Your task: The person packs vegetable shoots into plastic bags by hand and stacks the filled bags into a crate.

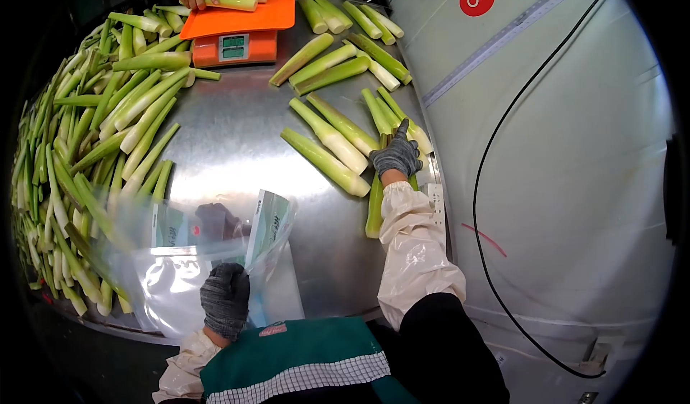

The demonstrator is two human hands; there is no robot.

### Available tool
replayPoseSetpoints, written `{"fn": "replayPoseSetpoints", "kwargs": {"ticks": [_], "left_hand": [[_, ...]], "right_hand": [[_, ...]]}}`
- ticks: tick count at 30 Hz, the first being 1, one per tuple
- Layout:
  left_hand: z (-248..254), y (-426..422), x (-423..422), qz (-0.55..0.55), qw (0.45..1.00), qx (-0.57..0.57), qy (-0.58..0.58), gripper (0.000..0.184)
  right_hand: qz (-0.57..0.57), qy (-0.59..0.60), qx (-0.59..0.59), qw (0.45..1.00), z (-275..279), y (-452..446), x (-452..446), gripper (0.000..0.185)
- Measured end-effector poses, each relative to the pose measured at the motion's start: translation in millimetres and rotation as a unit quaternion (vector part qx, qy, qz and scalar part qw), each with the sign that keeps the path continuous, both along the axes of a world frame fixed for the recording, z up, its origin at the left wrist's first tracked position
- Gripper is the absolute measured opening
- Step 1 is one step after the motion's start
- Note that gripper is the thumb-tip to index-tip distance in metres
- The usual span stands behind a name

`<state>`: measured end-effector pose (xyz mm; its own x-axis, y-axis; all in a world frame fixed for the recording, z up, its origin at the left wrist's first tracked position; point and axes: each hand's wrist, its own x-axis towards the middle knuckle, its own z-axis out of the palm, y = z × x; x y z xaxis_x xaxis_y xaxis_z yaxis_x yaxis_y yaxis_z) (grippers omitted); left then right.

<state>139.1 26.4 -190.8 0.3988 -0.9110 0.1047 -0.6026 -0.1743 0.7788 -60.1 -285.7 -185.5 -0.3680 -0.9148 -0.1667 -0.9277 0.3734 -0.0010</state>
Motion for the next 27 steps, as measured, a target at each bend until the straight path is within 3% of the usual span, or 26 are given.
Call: {"fn": "replayPoseSetpoints", "kwargs": {"ticks": [8, 11, 13, 15, 18, 22, 24, 27], "left_hand": [[0.6, 1.2, 0.4, -0.017, 0.999, -0.02, 0.022, 0.011], [4.0, 0.2, 0.5, -0.016, 0.999, -0.028, 0.025, 0.013], [9.2, 0.4, 1.1, 0.03, 0.997, 0.02, 0.062, 0.017], [2.9, -3.4, 5.0, 0.024, 0.995, -0.09, -0.022, 0.018], [13.1, -11.3, 10.1, -0.017, 0.992, -0.076, -0.101, 0.007], [28.9, -17.0, 2.3, -0.038, 0.993, -0.023, -0.113, 0.006], [30.7, -16.7, -0.7, -0.047, 0.992, -0.02, -0.113, 0.006], [37.7, -14.7, -6.8, -0.07, 0.99, 0.003, -0.122, 0.007]], "right_hand": [[0.008, -0.032, -0.02, 0.999, -18.3, -16.3, -13.7, 0.081], [0.007, -0.019, -0.001, 1.0, -14.6, -13.3, -9.0, 0.064], [0.047, -0.056, -0.067, 0.995, -35.4, -19.6, -26.2, 0.059], [0.074, -0.074, -0.106, 0.989, -30.5, -16.1, -38.3, 0.059], [0.079, -0.162, -0.21, 0.961, -16.0, -0.7, -65.8, 0.056], [0.088, -0.228, -0.317, 0.916, -5.6, 29.7, -106.9, 0.046], [0.084, -0.406, -0.346, 0.842, 8.6, 58.1, -127.4, 0.043], [0.066, -0.629, -0.391, 0.669, 63.1, 128.9, -136.9, 0.043]]}}
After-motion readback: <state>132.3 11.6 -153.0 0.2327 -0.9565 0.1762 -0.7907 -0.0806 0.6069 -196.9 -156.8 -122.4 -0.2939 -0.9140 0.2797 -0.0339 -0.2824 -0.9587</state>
